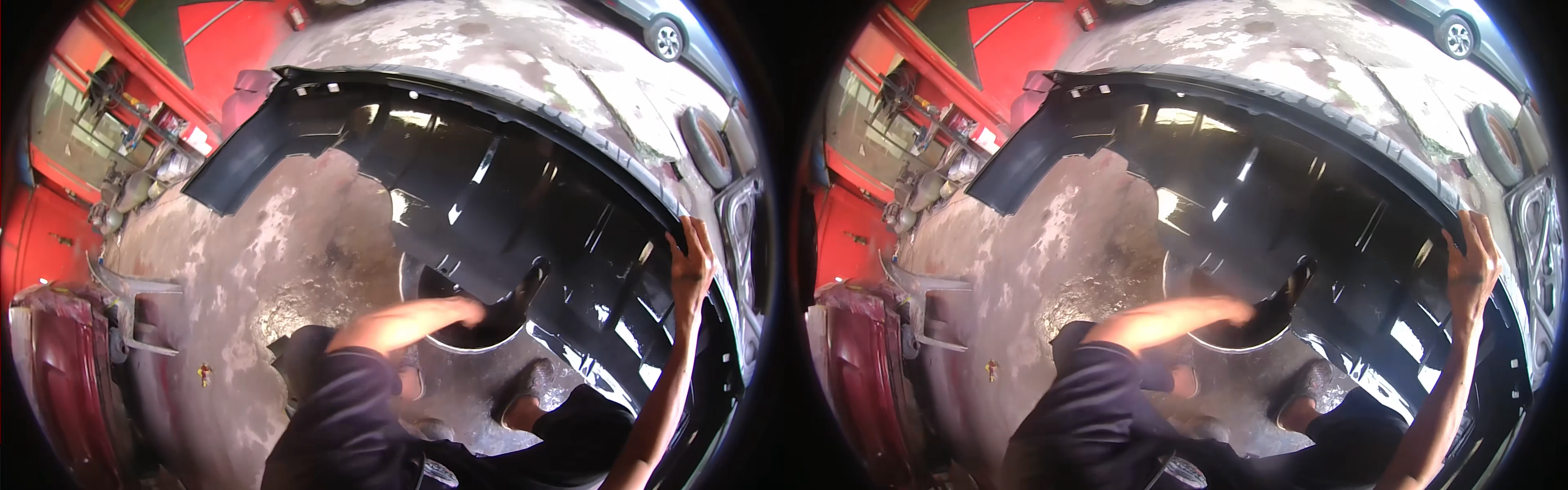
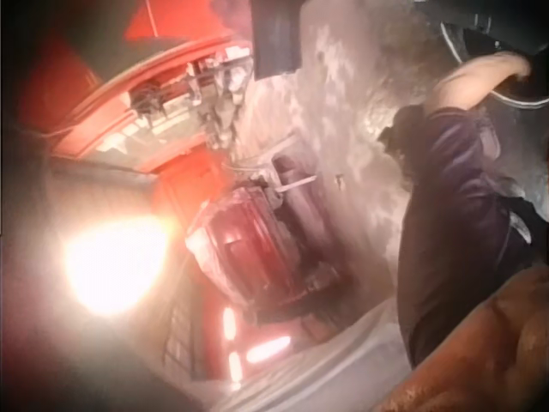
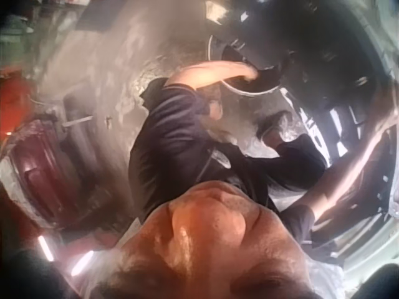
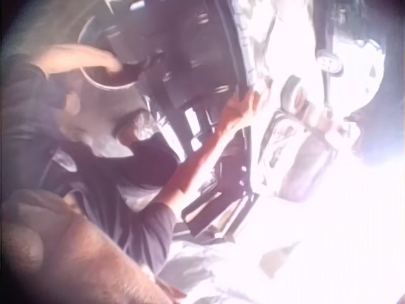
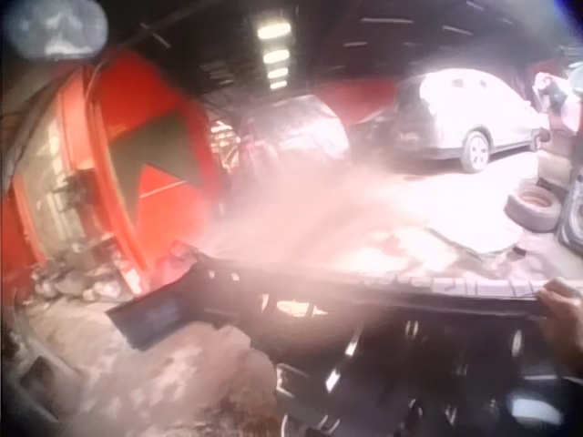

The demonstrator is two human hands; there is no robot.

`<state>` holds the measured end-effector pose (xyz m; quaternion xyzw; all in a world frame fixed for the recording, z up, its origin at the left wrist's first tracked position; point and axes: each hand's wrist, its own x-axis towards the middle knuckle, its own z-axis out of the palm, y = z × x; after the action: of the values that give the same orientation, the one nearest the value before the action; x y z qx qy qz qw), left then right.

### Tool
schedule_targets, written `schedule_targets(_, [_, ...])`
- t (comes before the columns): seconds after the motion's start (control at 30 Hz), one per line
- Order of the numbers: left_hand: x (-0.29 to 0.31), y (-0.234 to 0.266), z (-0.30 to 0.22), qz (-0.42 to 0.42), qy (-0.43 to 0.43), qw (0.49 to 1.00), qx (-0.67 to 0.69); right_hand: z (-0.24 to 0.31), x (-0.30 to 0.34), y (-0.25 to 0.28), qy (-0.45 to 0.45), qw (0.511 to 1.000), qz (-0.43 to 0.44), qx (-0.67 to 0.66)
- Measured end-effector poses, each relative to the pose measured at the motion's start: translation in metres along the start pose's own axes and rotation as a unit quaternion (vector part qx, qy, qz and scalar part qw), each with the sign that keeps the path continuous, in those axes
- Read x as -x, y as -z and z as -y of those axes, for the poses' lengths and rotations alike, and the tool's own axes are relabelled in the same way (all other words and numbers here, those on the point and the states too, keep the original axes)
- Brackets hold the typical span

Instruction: The person kneels on the floor and scrubs a detached black car bumper with a cloth and water from a bucket. They wipe the exterior and interior surfaces, flip the bumper over to clean the back, and repeatedly rinse the cloth in the bucket.

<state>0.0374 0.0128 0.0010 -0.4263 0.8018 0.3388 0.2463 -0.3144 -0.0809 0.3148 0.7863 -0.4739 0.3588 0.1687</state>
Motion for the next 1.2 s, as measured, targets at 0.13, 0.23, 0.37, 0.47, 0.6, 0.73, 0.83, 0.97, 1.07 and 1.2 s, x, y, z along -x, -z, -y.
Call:
schedule_targets(0.13, [0.147,0.074,0.002,-0.082,-0.131,0.969,0.193,-0.010,0.004,-0.005,0.005,1.000,-0.002,0.001])
schedule_targets(0.23, [0.234,0.114,0.017,-0.142,-0.151,0.902,0.379,-0.007,0.009,0.008,-0.018,1.000,0.007,0.016])
schedule_targets(0.37, [0.255,0.145,0.077,-0.487,-0.138,0.765,0.397,-0.001,0.011,0.019,-0.017,1.000,0.011,0.022])
schedule_targets(0.47, [0.218,0.224,0.133,-0.672,-0.090,0.458,0.575,-0.005,0.019,0.032,-0.020,0.999,0.019,0.046])
schedule_targets(0.6, [0.184,0.281,0.324,-0.903,0.212,0.368,0.067,-0.007,0.038,0.024,0.009,0.999,0.017,0.051])
schedule_targets(0.73, [0.133,0.273,0.339,-0.831,0.383,0.402,-0.035,-0.015,0.051,0.045,0.024,0.990,0.022,0.138])
schedule_targets(0.83, [0.150,0.270,0.332,-0.755,0.473,0.426,0.160,-0.030,0.060,0.064,0.012,0.992,0.033,0.119])
schedule_targets(0.97, [0.229,0.242,0.448,-0.866,0.280,0.397,0.120,-0.056,0.093,0.079,0.000,0.987,0.058,0.150])
schedule_targets(1.07, [0.302,0.241,0.481,-0.840,0.387,0.358,0.130,-0.089,0.129,0.081,-0.010,0.981,0.075,0.176])
schedule_targets(1.2, [0.262,0.236,0.455,-0.795,0.431,0.426,0.036,-0.082,0.134,0.076,-0.032,0.981,0.073,0.176])
